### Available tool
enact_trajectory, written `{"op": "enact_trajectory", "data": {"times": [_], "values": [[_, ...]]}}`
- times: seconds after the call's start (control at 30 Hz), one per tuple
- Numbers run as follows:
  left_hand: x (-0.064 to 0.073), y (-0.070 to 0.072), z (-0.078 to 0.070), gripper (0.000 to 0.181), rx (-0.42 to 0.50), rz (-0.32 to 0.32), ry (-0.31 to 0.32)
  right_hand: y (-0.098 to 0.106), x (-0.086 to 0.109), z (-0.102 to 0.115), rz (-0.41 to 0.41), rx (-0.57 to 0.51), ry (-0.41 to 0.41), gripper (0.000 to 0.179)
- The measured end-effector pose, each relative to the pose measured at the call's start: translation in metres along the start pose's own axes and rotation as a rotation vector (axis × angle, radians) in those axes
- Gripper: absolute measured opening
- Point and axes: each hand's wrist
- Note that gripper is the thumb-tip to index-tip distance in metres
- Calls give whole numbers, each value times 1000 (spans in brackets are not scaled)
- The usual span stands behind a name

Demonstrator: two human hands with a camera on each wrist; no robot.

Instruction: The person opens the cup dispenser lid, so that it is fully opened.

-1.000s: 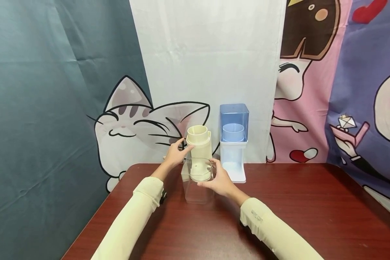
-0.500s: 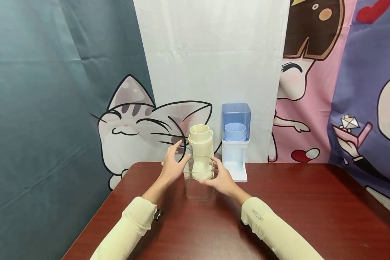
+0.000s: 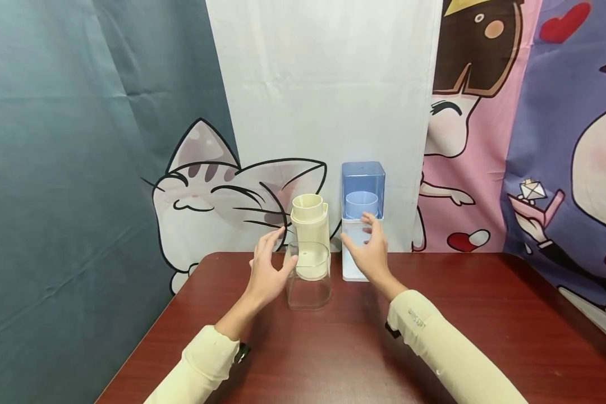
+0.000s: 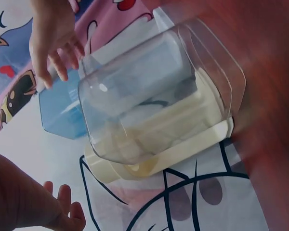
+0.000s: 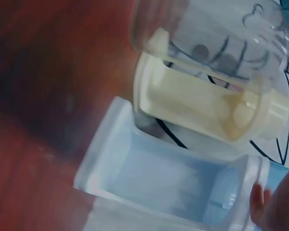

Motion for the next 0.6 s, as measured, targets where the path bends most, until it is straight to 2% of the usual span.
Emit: {"op": "enact_trajectory", "data": {"times": [0.13,0.27,0.4,0.6], "values": [[6,-3,-5,67,34,-27,-2,0,-14,7,-183,136,-10,83],[9,-9,-8,66,68,-54,-5,-5,-27,9,-289,251,-68,96],[12,-14,-11,65,84,-64,-3,-12,-40,14,-324,283,-110,107],[16,-15,-14,62,89,-77,-3,-20,-57,23,-304,294,-143,114]]}}
Point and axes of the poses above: each hand's wrist, its own x-axis away from the middle knuckle, its own y-axis out of the back of the hand, z = x × y, and after that the axes turned 9 degrees about -y, right-handed
